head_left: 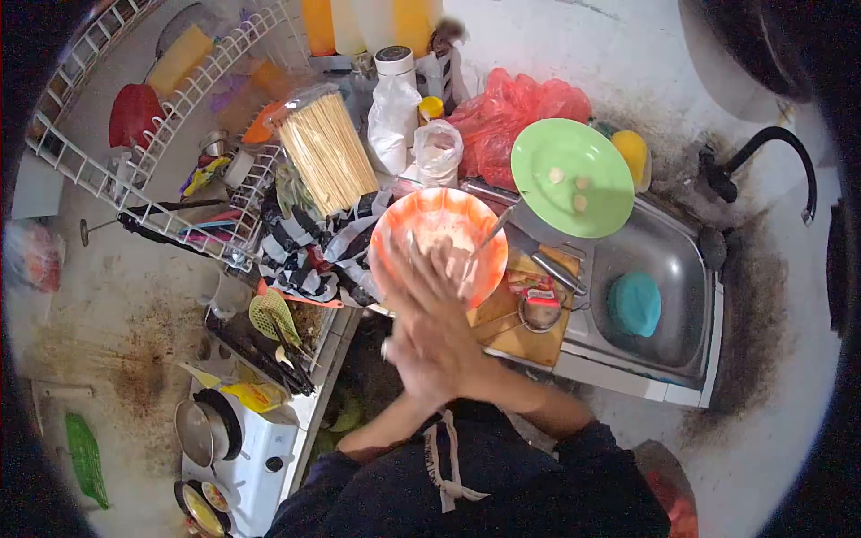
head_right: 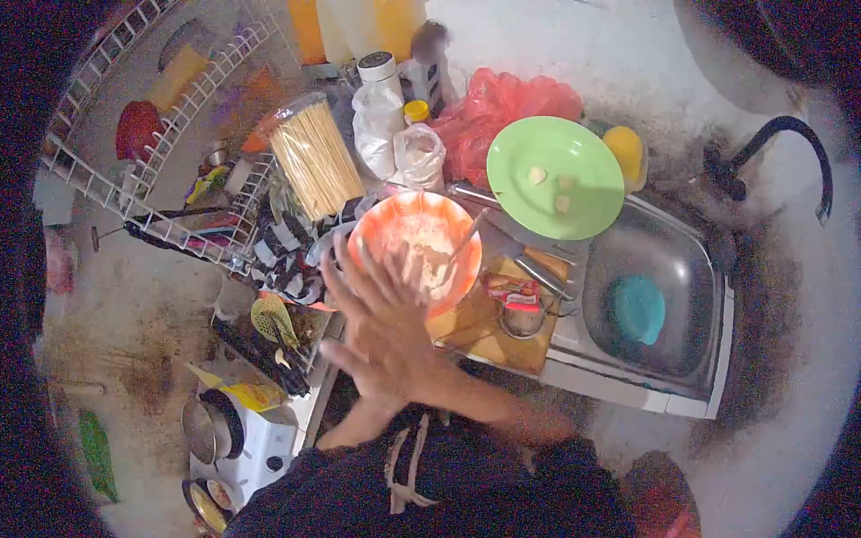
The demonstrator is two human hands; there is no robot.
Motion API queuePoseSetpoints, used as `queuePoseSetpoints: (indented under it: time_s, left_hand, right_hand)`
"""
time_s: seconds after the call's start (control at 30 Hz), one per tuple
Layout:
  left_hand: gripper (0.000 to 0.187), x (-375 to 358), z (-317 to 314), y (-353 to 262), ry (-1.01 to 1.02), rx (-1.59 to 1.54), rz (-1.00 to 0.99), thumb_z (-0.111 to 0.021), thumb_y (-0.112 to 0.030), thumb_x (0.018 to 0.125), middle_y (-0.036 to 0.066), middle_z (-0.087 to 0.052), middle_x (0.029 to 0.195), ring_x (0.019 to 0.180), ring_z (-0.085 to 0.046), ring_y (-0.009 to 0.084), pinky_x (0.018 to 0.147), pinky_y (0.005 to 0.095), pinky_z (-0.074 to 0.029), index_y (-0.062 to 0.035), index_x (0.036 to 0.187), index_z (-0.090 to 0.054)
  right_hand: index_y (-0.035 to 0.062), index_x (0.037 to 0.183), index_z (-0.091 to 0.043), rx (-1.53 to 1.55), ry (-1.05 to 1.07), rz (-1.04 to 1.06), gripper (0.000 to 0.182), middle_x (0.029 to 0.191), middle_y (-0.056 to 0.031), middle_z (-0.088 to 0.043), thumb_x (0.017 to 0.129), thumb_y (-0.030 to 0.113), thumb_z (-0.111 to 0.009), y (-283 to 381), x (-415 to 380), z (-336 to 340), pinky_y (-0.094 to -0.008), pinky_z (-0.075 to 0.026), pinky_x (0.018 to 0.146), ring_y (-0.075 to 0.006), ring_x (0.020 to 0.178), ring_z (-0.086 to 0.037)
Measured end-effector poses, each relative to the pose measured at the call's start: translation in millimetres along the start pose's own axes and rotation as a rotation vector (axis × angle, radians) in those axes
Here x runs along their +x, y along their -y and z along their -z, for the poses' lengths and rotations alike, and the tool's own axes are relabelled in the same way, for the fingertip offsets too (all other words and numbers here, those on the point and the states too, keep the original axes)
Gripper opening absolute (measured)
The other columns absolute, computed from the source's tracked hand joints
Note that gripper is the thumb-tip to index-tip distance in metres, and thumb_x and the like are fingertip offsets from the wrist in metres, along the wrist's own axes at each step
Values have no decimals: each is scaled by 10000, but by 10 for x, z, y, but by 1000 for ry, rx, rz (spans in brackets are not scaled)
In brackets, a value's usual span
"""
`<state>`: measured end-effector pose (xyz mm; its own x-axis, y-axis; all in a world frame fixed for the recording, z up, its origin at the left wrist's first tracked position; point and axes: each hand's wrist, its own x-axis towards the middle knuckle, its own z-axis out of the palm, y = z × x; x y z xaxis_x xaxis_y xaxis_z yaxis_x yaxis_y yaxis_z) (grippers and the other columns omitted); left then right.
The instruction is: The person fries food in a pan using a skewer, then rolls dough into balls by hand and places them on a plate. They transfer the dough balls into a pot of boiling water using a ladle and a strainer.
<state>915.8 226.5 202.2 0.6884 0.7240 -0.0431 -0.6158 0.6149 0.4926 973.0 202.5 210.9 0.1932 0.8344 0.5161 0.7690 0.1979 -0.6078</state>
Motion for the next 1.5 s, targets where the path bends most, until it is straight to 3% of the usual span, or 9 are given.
queuePoseSetpoints:
  time_s: [0.2,0.33,0.77,0.83,0.93,1.07,1.13,1.3,1.5]
  left_hand:
    - [602,96,45,66,-61,-216,23,-236,-459,898,97,-196,1408,1297,-198,256,1035,434,-220,-76,1359,-173]
    - [606,326,378,-193,73,-592,-13,-255,-471,893,96,-195,1408,1299,-192,255,1025,450,-237,-103,1365,-161]
    - [597,237,876,-150,-137,-262,97,-286,-457,884,99,-186,1412,1301,-189,253,1020,458,-242,-123,1365,-168]
    - [599,318,616,-591,268,-230,-21,-298,-451,874,111,-225,1398,1278,-248,257,1033,450,-215,-114,1358,-192]
    - [594,321,587,-797,306,-301,-58,-299,-444,868,121,-274,1376,1247,-303,257,1038,437,-204,-111,1353,-213]
    - [536,-102,582,-440,-133,619,99,-308,-353,896,76,-247,1392,1255,-281,237,1040,397,-199,-93,1354,-209]
    - [557,-130,602,-271,77,416,261,-315,-386,899,66,-239,1392,1245,-302,231,1019,407,-246,-98,1360,-194]
    - [575,18,715,-504,491,21,637,-210,-429,913,116,-250,1388,1194,-388,280,985,411,-312,-39,1334,-239]
    - [565,239,786,-577,266,-23,484,-260,-410,903,149,-333,1341,1180,-404,275,988,368,-307,-19,1311,-279]
  right_hand:
    - [-54,1316,-207,-159,92,-257,654,1369,-208,-232,857,391,-346,42,-41,-230,-433,-107,1051,-331,1291,-179]
    - [-24,1328,-213,390,63,30,751,1386,-206,-191,841,547,-243,215,-308,-368,-448,-94,1046,-329,1295,-169]
    - [38,1310,-309,-101,228,45,617,1395,-175,-188,833,425,-371,275,148,-446,-460,-144,1041,-329,1284,-197]
    - [59,1309,-327,21,210,135,589,1393,-155,-210,860,439,-303,299,-119,-652,-472,-124,1040,-320,1295,-174]
    - [102,1294,-383,126,152,253,596,1361,-146,-284,882,482,-180,128,-226,-852,-487,-100,1039,-320,1302,-160]
    - [108,1308,-351,-5,-111,79,528,1380,-165,-242,852,374,-357,-81,119,-443,-583,-40,1005,-373,1274,-205]
    - [98,1294,-369,-138,-164,20,504,1388,-156,-233,865,360,-335,-218,208,-242,-588,-33,999,-363,1280,-198]
    - [108,1178,-488,-360,-99,-233,376,1197,-160,-471,848,282,-438,-724,157,212,-467,-234,995,-307,1142,-412]
    - [52,1024,-570,-206,50,-371,285,974,-157,-564,807,233,-532,-874,-32,354,-386,-422,804,-297,947,-530]
